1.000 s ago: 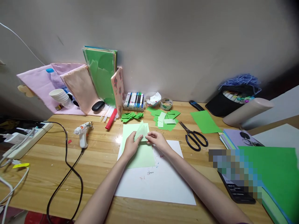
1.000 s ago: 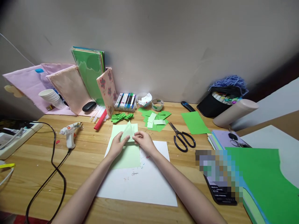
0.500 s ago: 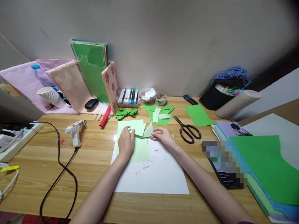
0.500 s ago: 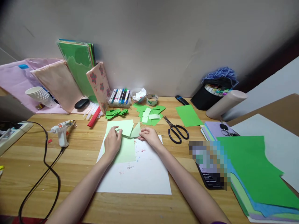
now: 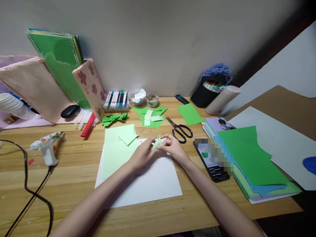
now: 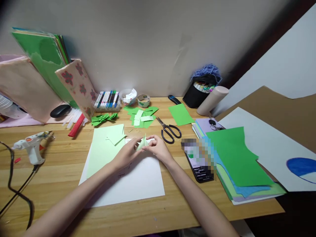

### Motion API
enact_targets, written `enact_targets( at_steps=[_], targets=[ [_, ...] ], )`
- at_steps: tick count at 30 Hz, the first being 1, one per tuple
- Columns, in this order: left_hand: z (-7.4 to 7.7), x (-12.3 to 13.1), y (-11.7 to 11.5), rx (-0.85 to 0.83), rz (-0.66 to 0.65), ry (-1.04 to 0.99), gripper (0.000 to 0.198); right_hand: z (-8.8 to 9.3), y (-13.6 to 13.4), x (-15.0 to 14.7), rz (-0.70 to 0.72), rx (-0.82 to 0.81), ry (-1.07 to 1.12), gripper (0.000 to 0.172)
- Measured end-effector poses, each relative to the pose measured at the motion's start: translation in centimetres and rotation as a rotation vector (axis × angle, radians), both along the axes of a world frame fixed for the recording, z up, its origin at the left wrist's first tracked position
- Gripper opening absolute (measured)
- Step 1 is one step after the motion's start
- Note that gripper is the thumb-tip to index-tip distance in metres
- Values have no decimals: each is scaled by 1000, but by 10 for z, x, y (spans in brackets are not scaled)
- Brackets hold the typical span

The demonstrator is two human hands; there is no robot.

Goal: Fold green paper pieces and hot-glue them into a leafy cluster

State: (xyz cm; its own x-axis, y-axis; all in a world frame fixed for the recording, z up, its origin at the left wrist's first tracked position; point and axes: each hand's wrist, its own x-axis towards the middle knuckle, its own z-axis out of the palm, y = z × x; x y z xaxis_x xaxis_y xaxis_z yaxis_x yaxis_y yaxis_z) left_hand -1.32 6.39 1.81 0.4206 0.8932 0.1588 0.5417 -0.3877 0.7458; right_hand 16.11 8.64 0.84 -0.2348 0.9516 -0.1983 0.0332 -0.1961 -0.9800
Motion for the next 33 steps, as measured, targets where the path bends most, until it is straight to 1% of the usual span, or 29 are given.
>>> enact_targets(
  at_steps=[1,3,5,6,8,9,10,12,13,15,19,22,24,26,29,30,33],
  targets=[
    [0,1,1,-52,12,-63,47,-1,0,1,10,23,11,47],
    [-1,1,1,-153,83,-209,45,-1,1,2,9,73,40,47],
    [-4,1,2,-297,153,-396,49,0,1,4,8,141,49,44],
    [-5,1,3,-382,165,-491,53,1,1,6,16,183,37,41],
    [-7,0,4,-510,169,-629,60,5,0,11,76,287,-33,28],
    [-7,-1,5,-527,170,-651,60,7,-1,14,138,346,-84,23],
    [-7,-2,5,-521,176,-644,55,9,-2,17,213,405,-140,24],
    [-5,-5,6,-505,184,-584,40,11,-3,22,344,512,-246,34],
    [-4,-6,6,-512,178,-557,35,11,-3,24,380,557,-288,38],
    [-4,-7,7,-549,157,-538,33,8,-5,25,376,637,-357,40],
    [-8,-8,8,-566,149,-558,35,-2,-6,20,272,808,-451,32],
    [-8,-8,8,-597,124,-635,35,-5,-8,16,232,881,-454,28],
    [-5,-9,7,-644,90,-704,35,-5,-9,14,189,878,-417,25],
    [-4,-11,7,-692,67,-758,36,-3,-10,11,115,822,-370,20],
    [-5,-14,8,-766,62,-812,34,-3,-11,5,3,637,-273,10],
    [-6,-15,9,-786,68,-828,32,-4,-11,2,-25,565,-233,10],
    [-6,-15,10,-823,77,-870,28,-6,-12,-5,-101,395,-131,17]
  ],
)
